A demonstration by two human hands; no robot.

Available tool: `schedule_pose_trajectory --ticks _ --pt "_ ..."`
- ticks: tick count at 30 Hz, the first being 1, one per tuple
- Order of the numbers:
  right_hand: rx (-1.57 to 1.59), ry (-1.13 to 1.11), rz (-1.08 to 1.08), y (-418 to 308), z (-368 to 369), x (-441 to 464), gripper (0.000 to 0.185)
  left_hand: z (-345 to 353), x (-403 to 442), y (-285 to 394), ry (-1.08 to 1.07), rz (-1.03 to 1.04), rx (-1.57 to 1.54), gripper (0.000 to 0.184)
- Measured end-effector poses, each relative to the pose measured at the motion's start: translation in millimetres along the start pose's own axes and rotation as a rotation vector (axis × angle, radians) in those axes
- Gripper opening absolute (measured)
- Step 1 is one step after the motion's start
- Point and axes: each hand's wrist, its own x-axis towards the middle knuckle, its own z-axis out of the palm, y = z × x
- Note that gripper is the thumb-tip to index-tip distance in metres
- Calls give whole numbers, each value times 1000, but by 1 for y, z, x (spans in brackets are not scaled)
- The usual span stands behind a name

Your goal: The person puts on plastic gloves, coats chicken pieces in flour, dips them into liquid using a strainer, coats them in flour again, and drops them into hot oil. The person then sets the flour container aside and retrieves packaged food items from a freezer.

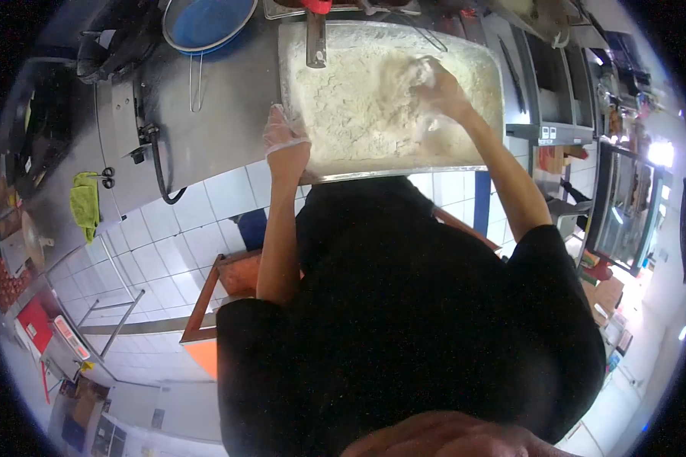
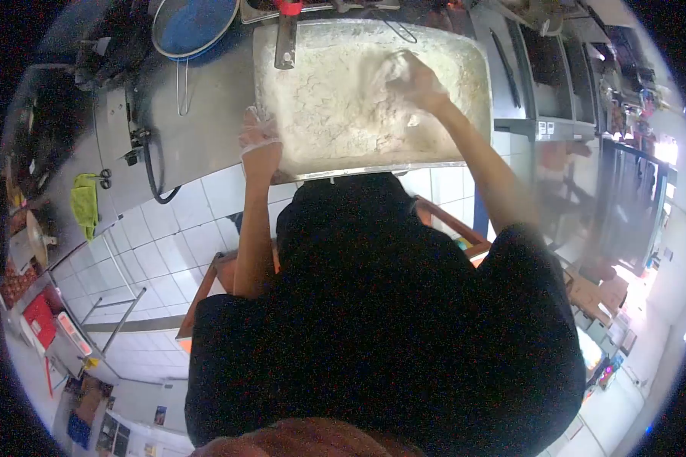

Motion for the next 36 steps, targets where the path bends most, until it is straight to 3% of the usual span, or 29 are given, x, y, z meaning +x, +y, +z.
schedule_pose_trajectory --ticks 2,3,7,10,13,15,17,19,21,24,26,28,29,31,33,36 --pt "-113 169 -207 24 -4 -19 75 -2 -2 8 41 -31 9 50" --pt "-96 75 -166 23 -19 -19 76 -5 -3 10 52 -36 15 48" --pt "-418 259 -67 25 -22 -40 76 -14 5 17 -65 -136 -32 52" --pt "-385 326 -104 17 -34 -51 75 -21 11 33 -70 -179 7 51" --pt "-97 80 16 -21 -57 -70 69 -20 10 23 -92 -136 19 53" --pt "580 110 -221 28 -58 -70 67 -8 3 11 -63 -122 29 59" --pt "705 177 -157 75 -76 -66 49 -3 0 -4 -153 -34 105 62" --pt "889 262 -89 76 -91 -77 34 -7 3 2 -182 -67 102 60" --pt "934 360 52 66 -107 -85 30 -11 3 14 -171 -212 16 53" --pt "855 420 33 42 -123 -99 28 10 -6 -15 -103 -14 95 44" --pt "364 516 -59 96 -140 -84 34 -5 0 8 -24 -29 48 51" --pt "720 437 -20 62 -151 -97 45 -10 2 13 -33 -29 54 56" --pt "813 461 -226 23 -142 -112 44 -7 3 7 -72 -27 82 57" --pt "771 476 -187 3 -151 -127 45 -6 3 2 -143 -53 88 58" --pt "560 565 54 -10 -170 -129 46 -6 5 4 -181 -119 42 59" --pt "799 392 -191 17 -204 -135 49 -7 6 0 -246 -100 60 60"
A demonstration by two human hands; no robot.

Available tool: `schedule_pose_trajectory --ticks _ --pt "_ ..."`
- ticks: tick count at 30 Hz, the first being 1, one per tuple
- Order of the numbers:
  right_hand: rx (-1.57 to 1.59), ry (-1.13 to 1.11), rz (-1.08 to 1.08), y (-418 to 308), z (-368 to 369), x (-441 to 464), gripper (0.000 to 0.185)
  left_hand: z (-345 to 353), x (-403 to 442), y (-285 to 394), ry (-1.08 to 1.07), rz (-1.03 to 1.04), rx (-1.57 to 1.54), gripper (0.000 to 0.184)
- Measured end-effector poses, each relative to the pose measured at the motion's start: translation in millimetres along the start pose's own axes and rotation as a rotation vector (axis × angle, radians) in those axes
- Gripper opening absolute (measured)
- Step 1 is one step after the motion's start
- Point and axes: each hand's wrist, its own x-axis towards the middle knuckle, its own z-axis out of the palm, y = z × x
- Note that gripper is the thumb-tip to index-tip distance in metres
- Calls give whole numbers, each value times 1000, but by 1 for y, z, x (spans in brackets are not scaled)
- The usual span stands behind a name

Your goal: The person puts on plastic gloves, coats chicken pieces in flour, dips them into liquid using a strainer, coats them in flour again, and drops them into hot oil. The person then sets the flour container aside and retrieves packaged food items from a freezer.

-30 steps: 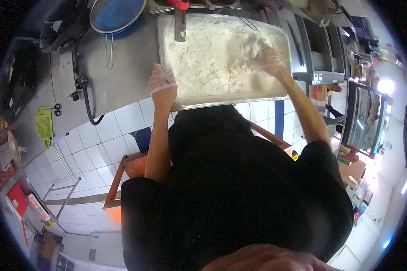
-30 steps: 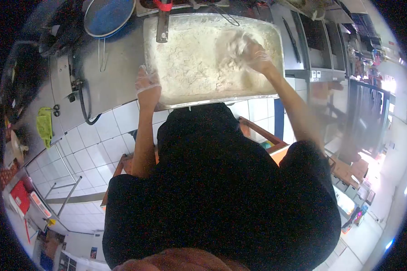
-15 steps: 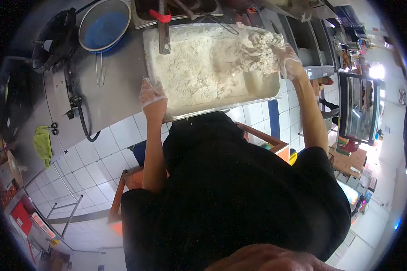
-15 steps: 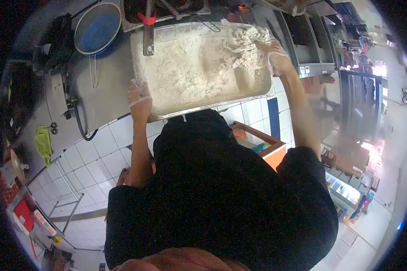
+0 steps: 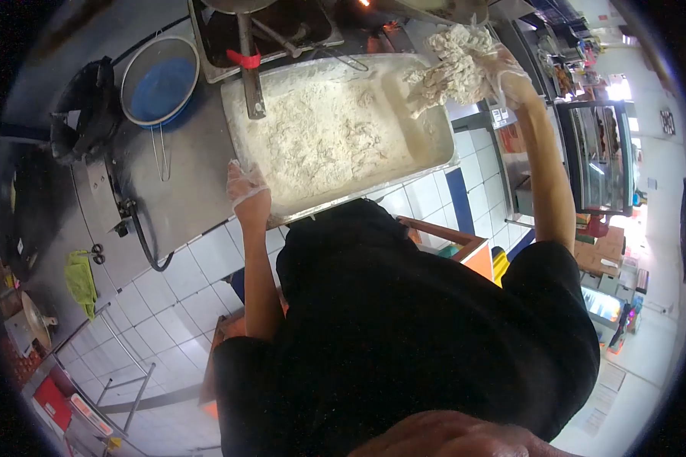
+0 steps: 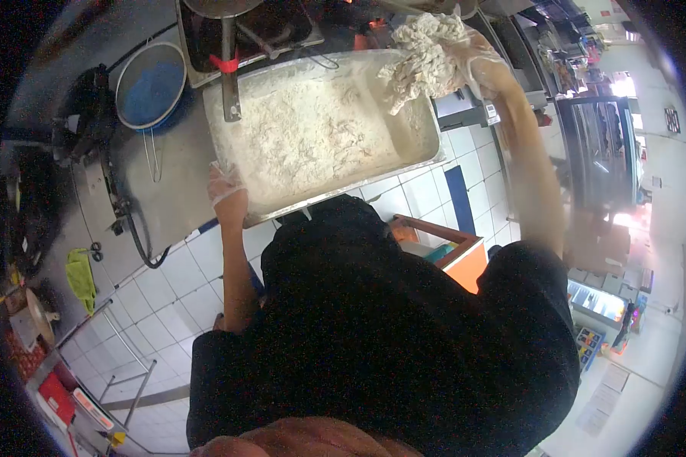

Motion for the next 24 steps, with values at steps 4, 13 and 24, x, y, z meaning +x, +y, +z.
schedule_pose_trajectory --ticks 4,13,24 --pt "-96 -144 -94 -45 -38 7 47 -17 -10 24 72 -75 -14 64" --pt "-288 64 -119 -192 4 16 37 -5 -4 -1 9 0 -55 53" --pt "-427 -70 -177 -259 -48 148 31 -11 -14 9 56 -32 112 41"
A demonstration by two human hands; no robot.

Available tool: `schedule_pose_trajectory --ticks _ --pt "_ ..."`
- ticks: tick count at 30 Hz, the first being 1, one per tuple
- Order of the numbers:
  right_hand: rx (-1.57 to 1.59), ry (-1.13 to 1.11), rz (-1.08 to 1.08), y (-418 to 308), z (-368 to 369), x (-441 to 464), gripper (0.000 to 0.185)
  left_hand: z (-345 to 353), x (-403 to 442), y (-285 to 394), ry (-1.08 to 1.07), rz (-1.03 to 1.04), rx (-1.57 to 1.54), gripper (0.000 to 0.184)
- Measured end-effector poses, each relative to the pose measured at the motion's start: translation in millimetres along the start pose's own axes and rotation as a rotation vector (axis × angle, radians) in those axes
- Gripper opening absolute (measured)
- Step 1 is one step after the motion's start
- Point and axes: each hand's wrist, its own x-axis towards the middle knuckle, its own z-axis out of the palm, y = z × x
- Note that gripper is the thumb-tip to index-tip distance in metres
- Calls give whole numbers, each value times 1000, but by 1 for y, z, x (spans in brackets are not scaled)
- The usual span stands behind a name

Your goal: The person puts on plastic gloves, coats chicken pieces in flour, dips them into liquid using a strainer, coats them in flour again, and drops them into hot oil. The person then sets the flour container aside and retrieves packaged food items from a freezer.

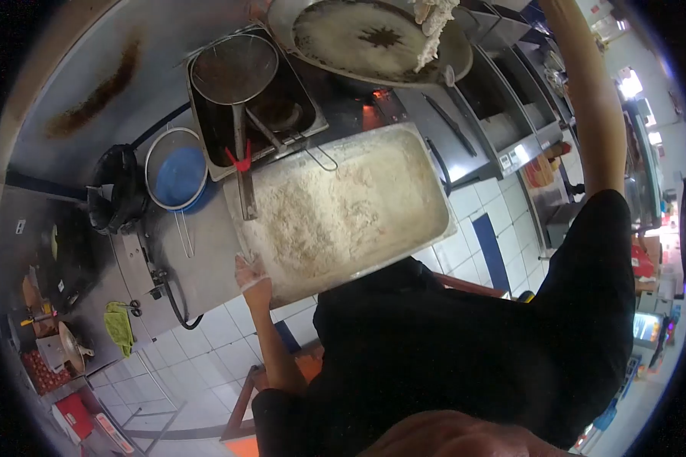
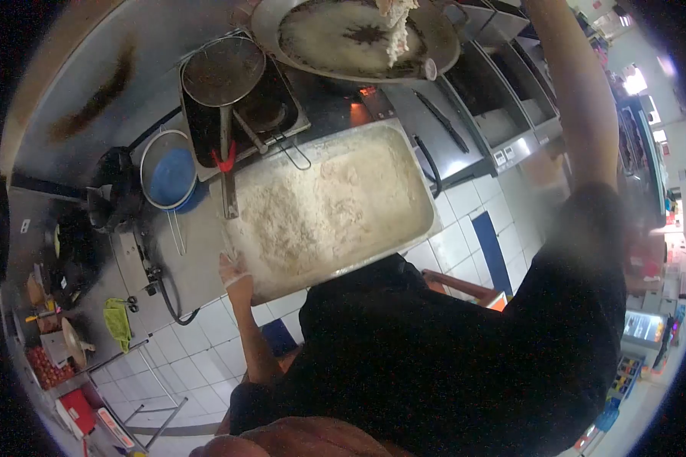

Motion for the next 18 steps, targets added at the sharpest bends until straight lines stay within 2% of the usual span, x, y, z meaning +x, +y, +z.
schedule_pose_trajectory --ticks 3,6,9,12,14,16,18 --pt "-182 -107 -79 35 -10 53 35 -4 2 2 -9 -36 -137 41" --pt "-316 -190 -140 73 -2 100 39 16 -2 -26 -49 -51 -83 43" --pt "-403 -258 -186 110 18 142 43 -12 3 20 12 -151 -343 40" --pt "-510 -318 -206 148 64 177 45 12 -3 -4 201 5 -29 33" --pt "-585 -339 -216 169 107 194 45 1 1 9 171 40 -155 27" --pt "-644 -343 -228 182 143 210 45 -20 8 41 120 -44 -322 21" --pt "-689 -334 -240 189 168 227 45 -40 18 74 44 -250 -527 17"
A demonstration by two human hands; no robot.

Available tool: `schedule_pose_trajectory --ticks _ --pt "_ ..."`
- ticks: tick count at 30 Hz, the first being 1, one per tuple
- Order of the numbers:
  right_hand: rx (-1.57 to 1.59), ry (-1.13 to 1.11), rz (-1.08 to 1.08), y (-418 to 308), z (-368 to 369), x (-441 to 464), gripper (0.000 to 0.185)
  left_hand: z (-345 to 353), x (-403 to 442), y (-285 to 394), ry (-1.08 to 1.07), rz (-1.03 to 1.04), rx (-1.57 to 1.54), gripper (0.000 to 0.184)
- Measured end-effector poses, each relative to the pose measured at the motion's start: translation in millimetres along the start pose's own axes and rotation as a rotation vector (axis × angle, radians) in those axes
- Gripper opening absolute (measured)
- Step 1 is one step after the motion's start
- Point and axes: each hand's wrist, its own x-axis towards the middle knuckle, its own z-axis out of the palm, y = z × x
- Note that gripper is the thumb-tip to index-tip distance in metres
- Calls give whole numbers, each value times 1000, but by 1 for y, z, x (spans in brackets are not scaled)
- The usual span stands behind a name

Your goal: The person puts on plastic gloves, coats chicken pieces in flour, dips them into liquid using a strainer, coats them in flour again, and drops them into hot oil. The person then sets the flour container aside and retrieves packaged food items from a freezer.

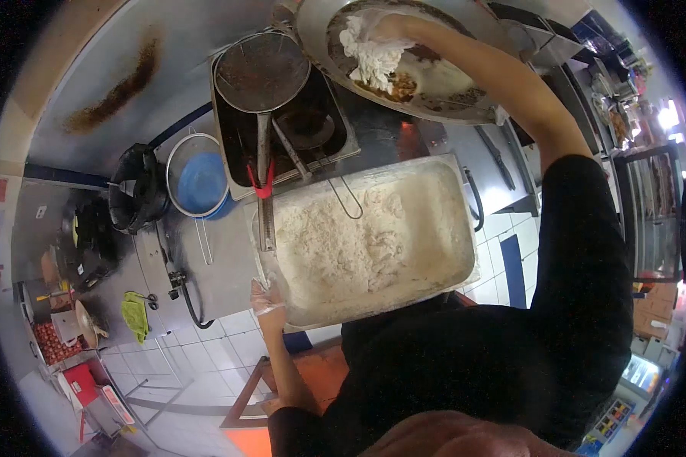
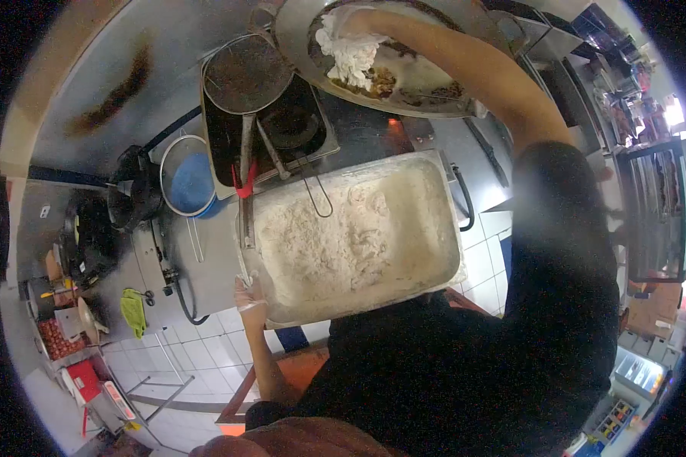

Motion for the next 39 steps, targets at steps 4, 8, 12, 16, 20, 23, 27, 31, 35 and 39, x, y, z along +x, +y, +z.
schedule_pose_trajectory --ticks 4,8,12,16,20,23,27,31,35,39 --pt "-67 33 30 -5 19 42 45 -1 5 -25 -34 -60 27 30" --pt "-108 60 72 -5 26 73 45 2 2 -21 -22 -13 -17 25" --pt "-146 96 120 9 23 92 46 4 1 -29 15 72 -102 21" --pt "-180 182 181 35 2 88 46 2 1 -16 24 11 -18 20" --pt "-191 293 222 58 -24 64 46 3 2 -19 83 41 53 20" --pt "-186 344 192 57 -45 21 46 0 -4 -29 78 121 177 23" --pt "-193 360 102 33 -66 -68 46 -5 4 -63 6 218 384 30" --pt "-147 159 52 -11 -14 -175 46 -6 -10 -113 41 326 361 40" --pt "-144 -88 68 -68 41 -270 47 1 2 -122 -59 98 160 41" --pt "1 -370 105 -130 158 -314 47 -14 -9 -48 -61 48 220 36"
